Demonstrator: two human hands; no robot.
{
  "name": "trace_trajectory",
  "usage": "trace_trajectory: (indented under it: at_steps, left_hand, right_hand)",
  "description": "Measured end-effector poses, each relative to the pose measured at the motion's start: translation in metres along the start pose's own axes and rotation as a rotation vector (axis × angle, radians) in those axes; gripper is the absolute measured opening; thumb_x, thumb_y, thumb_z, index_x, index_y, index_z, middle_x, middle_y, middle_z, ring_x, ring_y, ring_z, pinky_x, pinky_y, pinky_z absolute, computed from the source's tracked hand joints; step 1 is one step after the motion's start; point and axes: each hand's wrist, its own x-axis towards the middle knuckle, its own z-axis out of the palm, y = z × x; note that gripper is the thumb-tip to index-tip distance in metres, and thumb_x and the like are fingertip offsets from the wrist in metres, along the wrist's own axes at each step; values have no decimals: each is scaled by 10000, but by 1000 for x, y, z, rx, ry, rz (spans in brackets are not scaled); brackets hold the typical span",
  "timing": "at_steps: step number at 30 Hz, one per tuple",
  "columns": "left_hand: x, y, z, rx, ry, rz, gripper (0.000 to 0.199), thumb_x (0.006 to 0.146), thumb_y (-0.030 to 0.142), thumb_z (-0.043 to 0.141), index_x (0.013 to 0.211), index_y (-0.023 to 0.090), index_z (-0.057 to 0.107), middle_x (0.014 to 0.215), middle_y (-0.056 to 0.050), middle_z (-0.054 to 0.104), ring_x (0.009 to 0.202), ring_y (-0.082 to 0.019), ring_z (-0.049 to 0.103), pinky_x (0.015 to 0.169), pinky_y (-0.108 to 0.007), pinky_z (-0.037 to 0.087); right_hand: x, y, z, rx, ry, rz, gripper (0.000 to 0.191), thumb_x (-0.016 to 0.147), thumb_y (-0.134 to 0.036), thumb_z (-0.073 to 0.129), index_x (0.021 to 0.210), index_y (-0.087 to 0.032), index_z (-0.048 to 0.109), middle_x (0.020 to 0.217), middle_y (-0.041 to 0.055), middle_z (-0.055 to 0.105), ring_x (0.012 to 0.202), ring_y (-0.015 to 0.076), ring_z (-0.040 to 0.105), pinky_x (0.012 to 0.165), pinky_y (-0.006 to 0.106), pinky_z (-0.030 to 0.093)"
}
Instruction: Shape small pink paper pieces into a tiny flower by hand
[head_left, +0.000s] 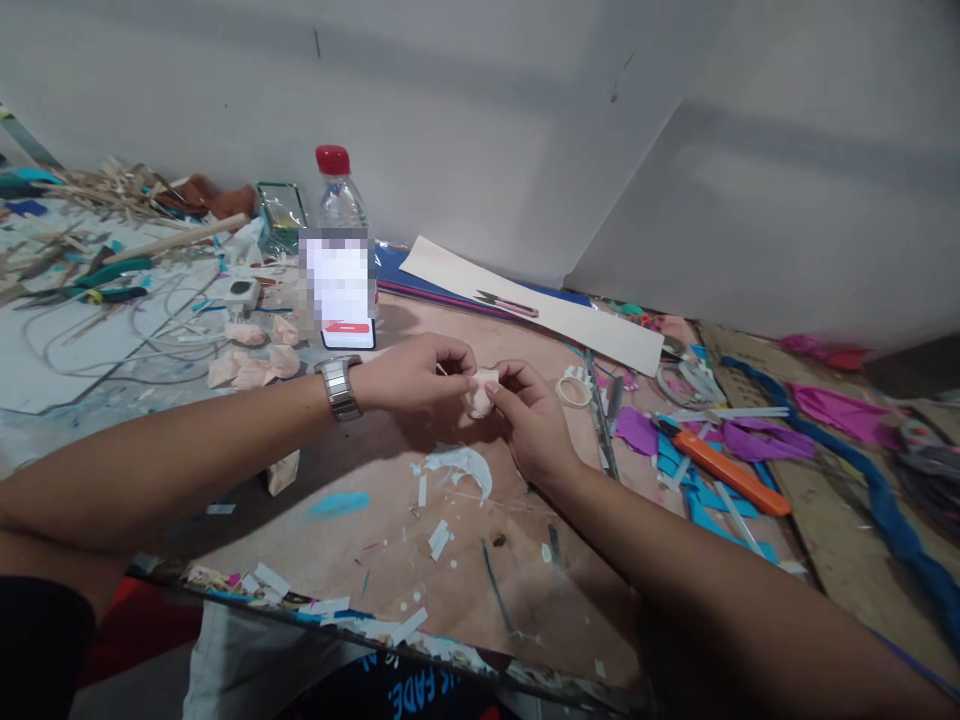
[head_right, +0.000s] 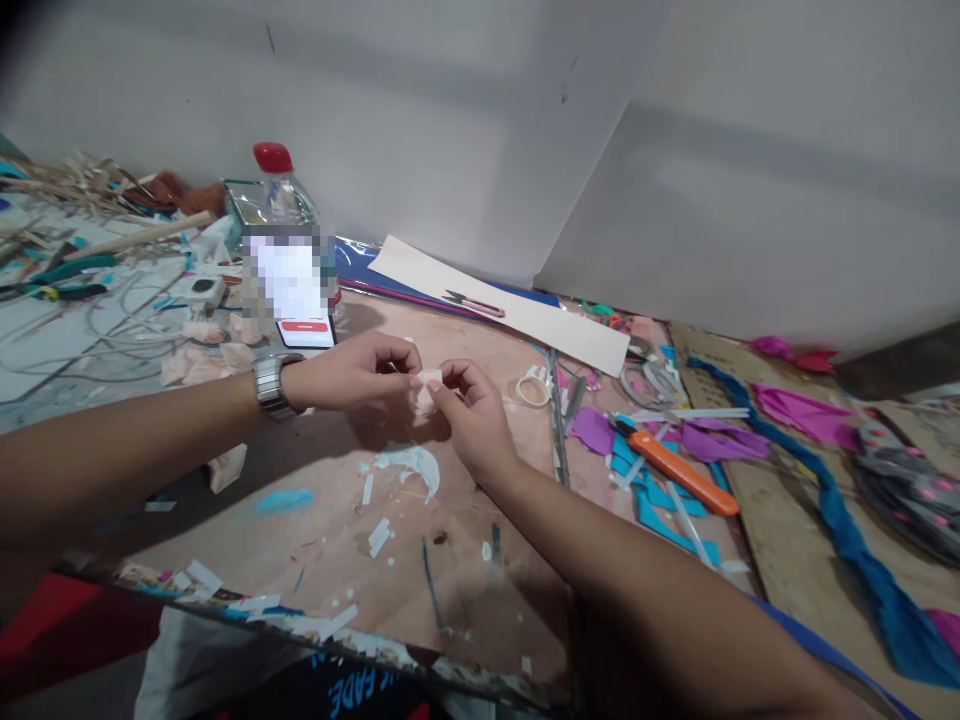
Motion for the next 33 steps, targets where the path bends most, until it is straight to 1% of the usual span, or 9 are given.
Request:
trace_trajectory:
  at_steps: [3,7,13,19,22,25,28,30,33]
  left_hand:
    - [0,0,0,14,12,1,262,921,392,620,838,147,657,781,-11,660,705,-125,558,646,-247,400]
    - [0,0,0,10,11,-24,228,913,368,629,860,149,665,775,-6,657,697,-124,547,634,-244,397]
    - [-1,1,1,8,19,12,259,935,380,611,833,149,669,767,-8,665,701,-126,563,641,-243,411]
    - [-1,0,2,-73,-15,-42,239,934,387,615,884,160,671,802,-20,707,704,-136,622,651,-241,454]
    - [-1,0,1,-48,-7,-22,258,938,406,610,895,161,679,822,-27,711,731,-143,619,674,-247,467]
    - [0,1,1,-16,18,0,276,943,410,593,873,159,686,802,-23,689,731,-142,597,661,-239,456]
    - [0,1,0,-23,22,3,265,942,394,594,876,157,694,797,-21,681,732,-140,587,653,-232,450]
    - [0,2,0,-42,19,-4,257,942,387,599,889,155,700,800,-22,685,724,-137,583,641,-228,443]
    - [0,2,0,-79,15,-1,254,936,390,618,896,154,704,795,-21,688,705,-129,577,623,-221,434]
  right_hand:
    - [-1,-4,1,-67,32,-33,266,790,-372,840,902,-235,642,836,-41,607,704,109,527,661,240,438]
    - [-1,-7,3,-124,52,-67,256,785,-374,842,878,-230,653,817,-31,617,705,122,535,683,259,464]
    - [-2,-6,3,-157,57,-149,202,787,-356,851,867,-241,706,858,-6,678,766,147,599,725,286,501]
    - [-4,-7,0,-248,18,-202,147,828,-362,838,896,-249,774,915,28,743,858,190,665,820,346,526]
    - [-4,-8,-1,-247,1,-222,128,832,-358,840,908,-265,797,956,34,759,916,205,685,873,369,535]
    - [-4,-9,-3,-237,-7,-237,130,894,-401,771,928,-283,815,987,42,768,933,216,685,885,389,543]
    - [-3,-9,-4,-238,8,-227,157,907,-418,745,921,-279,817,965,43,764,905,213,680,841,374,551]
    - [-3,-8,-3,-204,22,-188,139,856,-397,798,905,-268,802,941,36,757,877,202,679,816,354,555]
    - [-4,-9,0,-139,39,-134,191,789,-384,858,890,-252,763,914,28,743,839,188,673,798,341,562]
